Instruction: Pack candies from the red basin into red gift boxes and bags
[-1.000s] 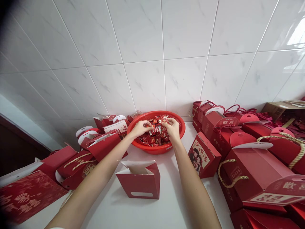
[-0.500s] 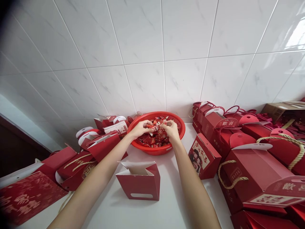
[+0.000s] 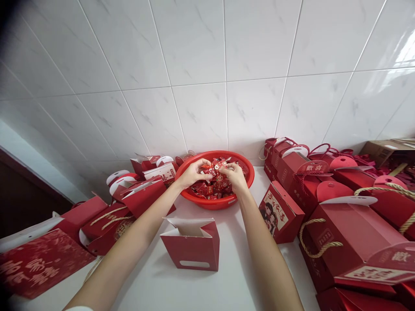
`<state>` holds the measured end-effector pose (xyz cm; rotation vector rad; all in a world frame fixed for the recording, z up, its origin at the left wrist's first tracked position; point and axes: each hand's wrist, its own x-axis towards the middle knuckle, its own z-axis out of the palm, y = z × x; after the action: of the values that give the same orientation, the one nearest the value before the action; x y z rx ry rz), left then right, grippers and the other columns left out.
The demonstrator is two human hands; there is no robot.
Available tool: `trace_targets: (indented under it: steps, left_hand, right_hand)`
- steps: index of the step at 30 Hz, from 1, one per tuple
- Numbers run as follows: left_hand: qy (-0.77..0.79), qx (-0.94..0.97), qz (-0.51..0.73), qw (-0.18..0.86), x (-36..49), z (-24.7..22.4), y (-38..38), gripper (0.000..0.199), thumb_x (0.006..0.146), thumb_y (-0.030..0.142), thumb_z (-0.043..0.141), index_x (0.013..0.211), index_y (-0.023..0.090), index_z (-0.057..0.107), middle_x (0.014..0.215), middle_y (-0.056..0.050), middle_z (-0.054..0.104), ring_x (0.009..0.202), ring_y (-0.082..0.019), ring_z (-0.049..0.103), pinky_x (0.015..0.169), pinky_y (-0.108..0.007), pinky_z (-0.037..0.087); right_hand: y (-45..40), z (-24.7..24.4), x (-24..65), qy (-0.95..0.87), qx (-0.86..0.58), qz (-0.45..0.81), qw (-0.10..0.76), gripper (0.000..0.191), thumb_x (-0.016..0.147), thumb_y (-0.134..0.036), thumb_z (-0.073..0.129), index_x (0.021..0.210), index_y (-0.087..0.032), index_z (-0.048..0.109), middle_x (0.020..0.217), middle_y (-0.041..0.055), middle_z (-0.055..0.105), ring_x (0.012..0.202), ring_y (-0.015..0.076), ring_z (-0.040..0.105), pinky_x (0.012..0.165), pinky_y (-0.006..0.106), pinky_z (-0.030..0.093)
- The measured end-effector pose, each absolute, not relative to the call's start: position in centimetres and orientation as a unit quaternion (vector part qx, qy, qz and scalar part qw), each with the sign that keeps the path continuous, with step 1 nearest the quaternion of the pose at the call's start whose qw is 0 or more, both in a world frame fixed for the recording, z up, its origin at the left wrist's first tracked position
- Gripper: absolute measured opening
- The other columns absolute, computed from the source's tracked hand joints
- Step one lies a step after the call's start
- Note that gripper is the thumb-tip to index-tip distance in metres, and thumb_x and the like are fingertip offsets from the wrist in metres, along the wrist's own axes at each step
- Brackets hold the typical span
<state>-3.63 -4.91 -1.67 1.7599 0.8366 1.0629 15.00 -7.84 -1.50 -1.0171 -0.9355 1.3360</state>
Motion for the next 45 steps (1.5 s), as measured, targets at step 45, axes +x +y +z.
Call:
trace_targets:
  steps: [45]
  left_hand:
    - [0.569,0.783,0.183,0.174,-6.1,-2.2,-1.5,0.006,0.068,0.021,0.073,0.063,0.025,0.075,0.062,-0.003,0.07,0.067,-0.024,0.067,0.072,-0.031,0.049]
  right_hand:
    - [-7.5,-1.5,15.3,-0.344,-0.388,0.574,0.633,0.026,0.054,-0.032,0.078,0.073,-0.02,0.064,0.079,-0.0001,0.064,0.07,0.0145,0.059,0.058,0.028,0.057]
